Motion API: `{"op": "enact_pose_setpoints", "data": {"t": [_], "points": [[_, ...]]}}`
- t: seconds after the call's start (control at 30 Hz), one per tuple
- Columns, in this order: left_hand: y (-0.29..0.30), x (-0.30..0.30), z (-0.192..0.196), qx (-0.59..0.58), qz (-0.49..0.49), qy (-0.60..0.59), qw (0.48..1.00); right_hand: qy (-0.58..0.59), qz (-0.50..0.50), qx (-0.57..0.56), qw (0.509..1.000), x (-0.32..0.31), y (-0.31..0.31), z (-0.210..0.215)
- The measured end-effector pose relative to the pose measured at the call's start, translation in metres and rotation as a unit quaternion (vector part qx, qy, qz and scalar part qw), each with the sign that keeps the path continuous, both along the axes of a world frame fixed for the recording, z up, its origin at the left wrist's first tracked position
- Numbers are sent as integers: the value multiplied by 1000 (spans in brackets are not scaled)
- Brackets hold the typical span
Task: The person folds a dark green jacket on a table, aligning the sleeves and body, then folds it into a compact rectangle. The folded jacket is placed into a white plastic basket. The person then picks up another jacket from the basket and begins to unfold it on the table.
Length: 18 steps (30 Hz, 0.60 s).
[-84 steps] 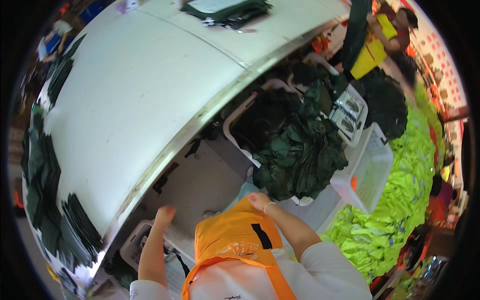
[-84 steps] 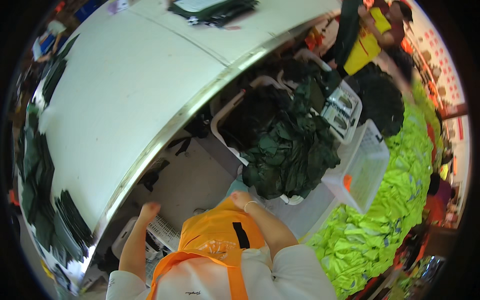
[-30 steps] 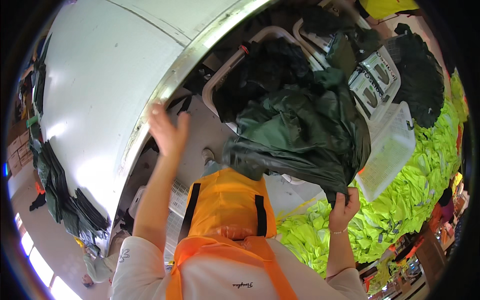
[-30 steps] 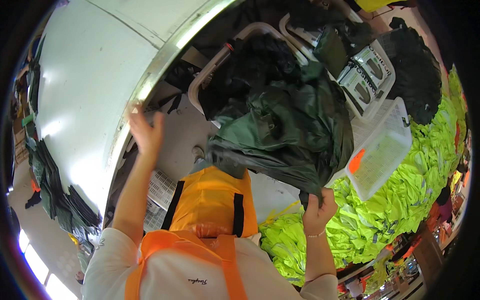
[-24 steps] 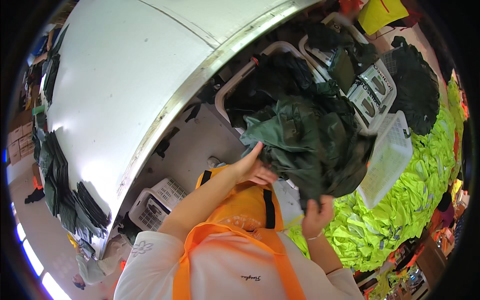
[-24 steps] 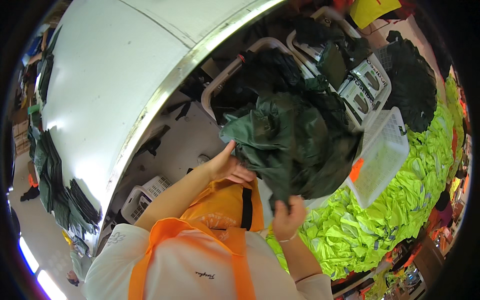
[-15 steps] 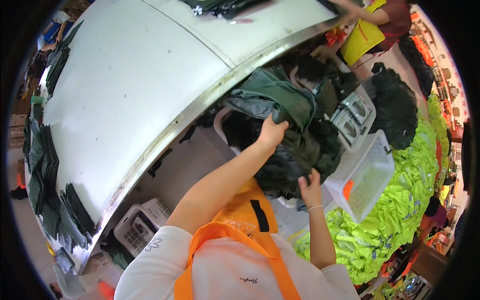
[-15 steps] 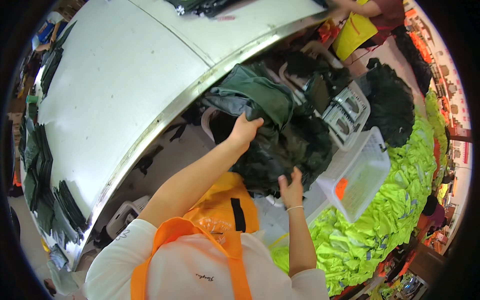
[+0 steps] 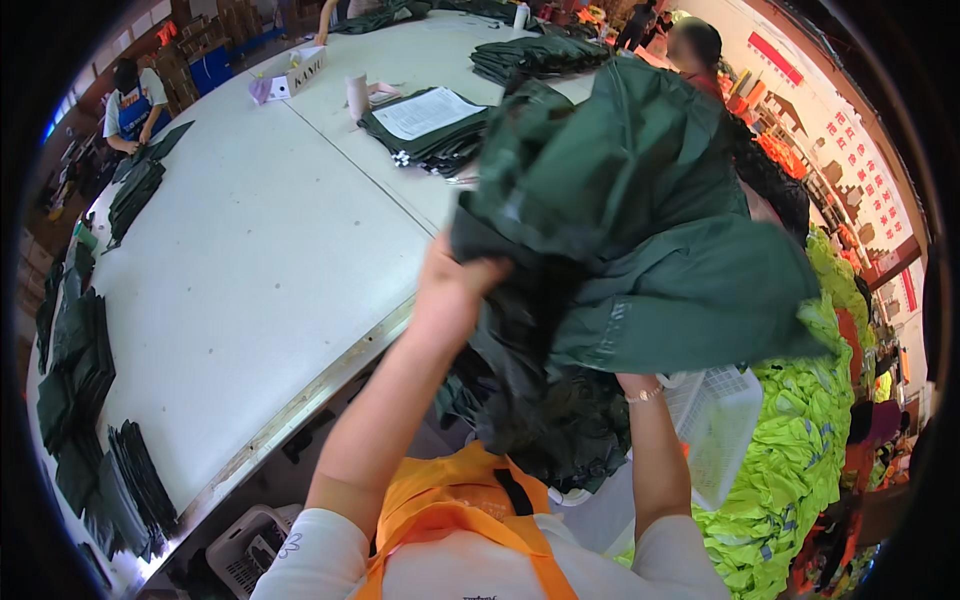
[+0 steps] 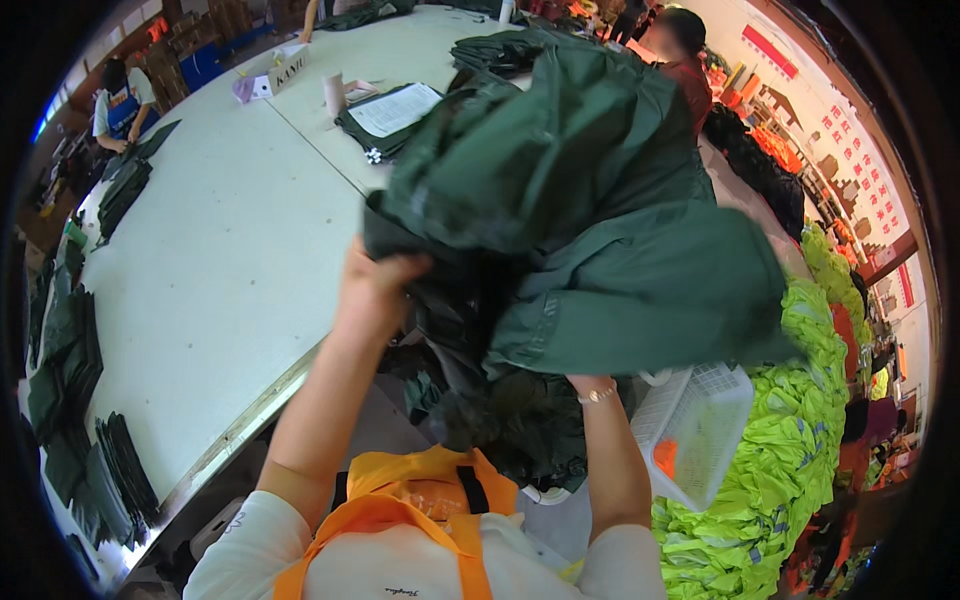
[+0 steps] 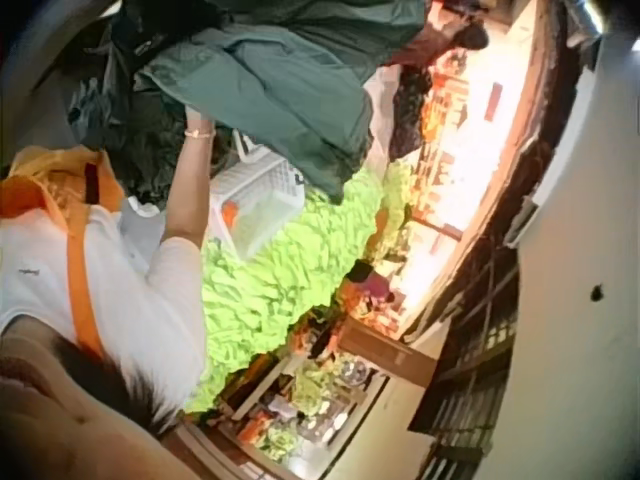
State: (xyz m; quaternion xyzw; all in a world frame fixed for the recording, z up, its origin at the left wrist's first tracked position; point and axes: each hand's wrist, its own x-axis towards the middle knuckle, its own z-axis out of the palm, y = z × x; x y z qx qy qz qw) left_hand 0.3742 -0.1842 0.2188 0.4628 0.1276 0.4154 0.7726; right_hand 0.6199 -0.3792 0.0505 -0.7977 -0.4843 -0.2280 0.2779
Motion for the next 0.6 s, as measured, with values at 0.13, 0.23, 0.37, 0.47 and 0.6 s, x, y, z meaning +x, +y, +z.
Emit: {"op": "enact_pose_setpoints", "data": {"t": [0.13, 0.23, 0.37, 0.47, 0.6], "points": [[76, -56, 18, 1, 129, -66, 989, 401, 15, 254, 880, 37, 47, 86], [117, -129, 49, 1, 270, -78, 960, 608, 110, 446, 648, 59, 84, 169], [142, -230, 108, 5, 399, -137, 906, 554, 169, 527, 622, 20, 77, 296], [131, -280, 137, 213, 435, 90, 870, 493, 255, 515, 653, -11, 84, 358], [101, -248, 33, 308, 614, 83, 722, 465, 301, 468, 688, -45, 118, 401]]}}
